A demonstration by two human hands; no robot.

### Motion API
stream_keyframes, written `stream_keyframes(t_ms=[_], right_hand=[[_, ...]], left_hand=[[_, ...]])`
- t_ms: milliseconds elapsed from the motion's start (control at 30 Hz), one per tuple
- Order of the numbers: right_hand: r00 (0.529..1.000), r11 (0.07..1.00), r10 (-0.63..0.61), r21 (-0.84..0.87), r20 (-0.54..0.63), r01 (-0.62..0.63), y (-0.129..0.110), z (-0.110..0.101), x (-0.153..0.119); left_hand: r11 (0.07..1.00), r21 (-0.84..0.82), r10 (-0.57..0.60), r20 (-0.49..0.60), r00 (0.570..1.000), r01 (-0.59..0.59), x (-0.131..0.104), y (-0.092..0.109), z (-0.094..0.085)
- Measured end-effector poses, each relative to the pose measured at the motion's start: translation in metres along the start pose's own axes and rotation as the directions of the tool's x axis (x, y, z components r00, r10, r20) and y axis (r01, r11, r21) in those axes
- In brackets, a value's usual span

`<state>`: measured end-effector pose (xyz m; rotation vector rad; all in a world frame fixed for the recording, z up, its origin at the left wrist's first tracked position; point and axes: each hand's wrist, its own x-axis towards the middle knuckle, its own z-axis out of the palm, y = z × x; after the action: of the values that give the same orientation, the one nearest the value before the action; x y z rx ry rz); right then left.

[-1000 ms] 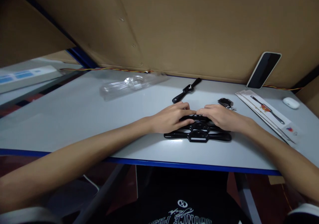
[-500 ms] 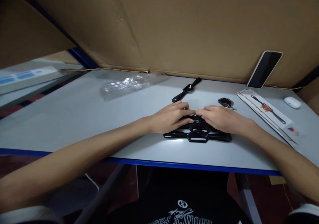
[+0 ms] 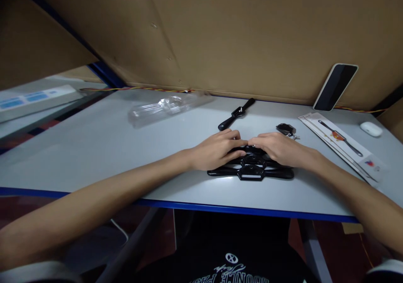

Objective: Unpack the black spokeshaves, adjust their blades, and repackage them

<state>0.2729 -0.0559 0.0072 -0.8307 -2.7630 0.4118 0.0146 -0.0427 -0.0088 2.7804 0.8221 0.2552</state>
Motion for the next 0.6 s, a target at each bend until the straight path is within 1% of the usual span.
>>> stream_keyframes(t_ms=[200,367,500,600], right_hand=[[0.999,0.998,-0.035,0.048,-0.036,0.037,0.004,0.0,-0.001],[0.999,0.995,-0.047,0.087,-0.026,0.049,0.008,-0.001,0.001],[0.997,0.993,-0.01,0.12,-0.076,0.019,0.005,0.0,0.002],[0.993,0.989,0.072,0.134,-0.098,-0.059,-0.004,-0.001,0.001]], left_hand=[[1.0,0.006,-0.024,0.02,1.0,0.024,0.0,-0.001,0.0],[0.999,0.015,-0.035,0.032,0.999,0.035,0.001,0.001,-0.001],[0.999,0.029,-0.037,0.036,0.999,0.036,0.002,0.002,-0.002],[0.999,0.034,-0.042,0.028,0.999,0.041,0.001,0.002,-0.002]])
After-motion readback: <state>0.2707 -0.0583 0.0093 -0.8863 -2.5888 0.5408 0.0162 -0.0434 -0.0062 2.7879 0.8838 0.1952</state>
